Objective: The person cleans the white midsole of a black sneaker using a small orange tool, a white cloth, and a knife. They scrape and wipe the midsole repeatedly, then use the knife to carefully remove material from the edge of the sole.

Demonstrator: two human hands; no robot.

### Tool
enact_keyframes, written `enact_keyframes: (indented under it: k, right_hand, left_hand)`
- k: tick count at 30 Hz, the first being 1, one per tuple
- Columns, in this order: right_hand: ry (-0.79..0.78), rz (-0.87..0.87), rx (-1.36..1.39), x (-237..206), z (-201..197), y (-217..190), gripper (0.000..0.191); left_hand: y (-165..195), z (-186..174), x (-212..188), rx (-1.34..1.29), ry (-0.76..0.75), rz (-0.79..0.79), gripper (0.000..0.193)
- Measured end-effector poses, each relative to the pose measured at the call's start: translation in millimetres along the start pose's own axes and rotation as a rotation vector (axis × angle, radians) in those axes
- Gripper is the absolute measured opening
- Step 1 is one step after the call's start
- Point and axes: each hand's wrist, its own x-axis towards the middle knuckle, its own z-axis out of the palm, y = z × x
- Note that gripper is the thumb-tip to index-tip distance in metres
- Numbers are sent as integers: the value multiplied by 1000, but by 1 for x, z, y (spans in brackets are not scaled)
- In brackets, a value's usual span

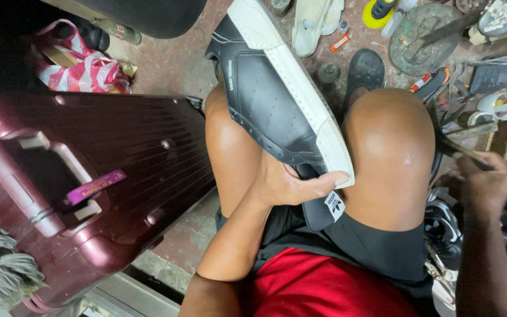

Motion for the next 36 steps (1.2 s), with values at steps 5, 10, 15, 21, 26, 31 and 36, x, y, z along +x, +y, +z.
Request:
enact_keyframes:
  k: [5,10,15,21,26,31,36]
  right_hand:
    - [74,139,534,-6,-46,17,13]
    - [37,-58,850,-15,-61,26,14]
    - [-30,-206,966,-37,-59,12,16]
    - [-168,-356,1021,-65,-45,-24,20]
    - [-311,-458,1033,-91,-39,-71,24]
    - [-403,-388,953,-97,-17,-134,19]
    - [-452,-305,921,-107,-3,-190,37]
  left_hand:
    - [7,-4,-20,-63,12,-31,37]
    - [13,-9,-33,-53,-21,6,28]
    - [19,-5,-41,-28,9,23,31]
    - [19,1,-46,-8,-37,-9,25]
    - [13,6,-46,-2,-60,-21,23]
    - [11,7,-47,95,-44,-49,27]
    - [10,7,-45,166,-38,-26,33]
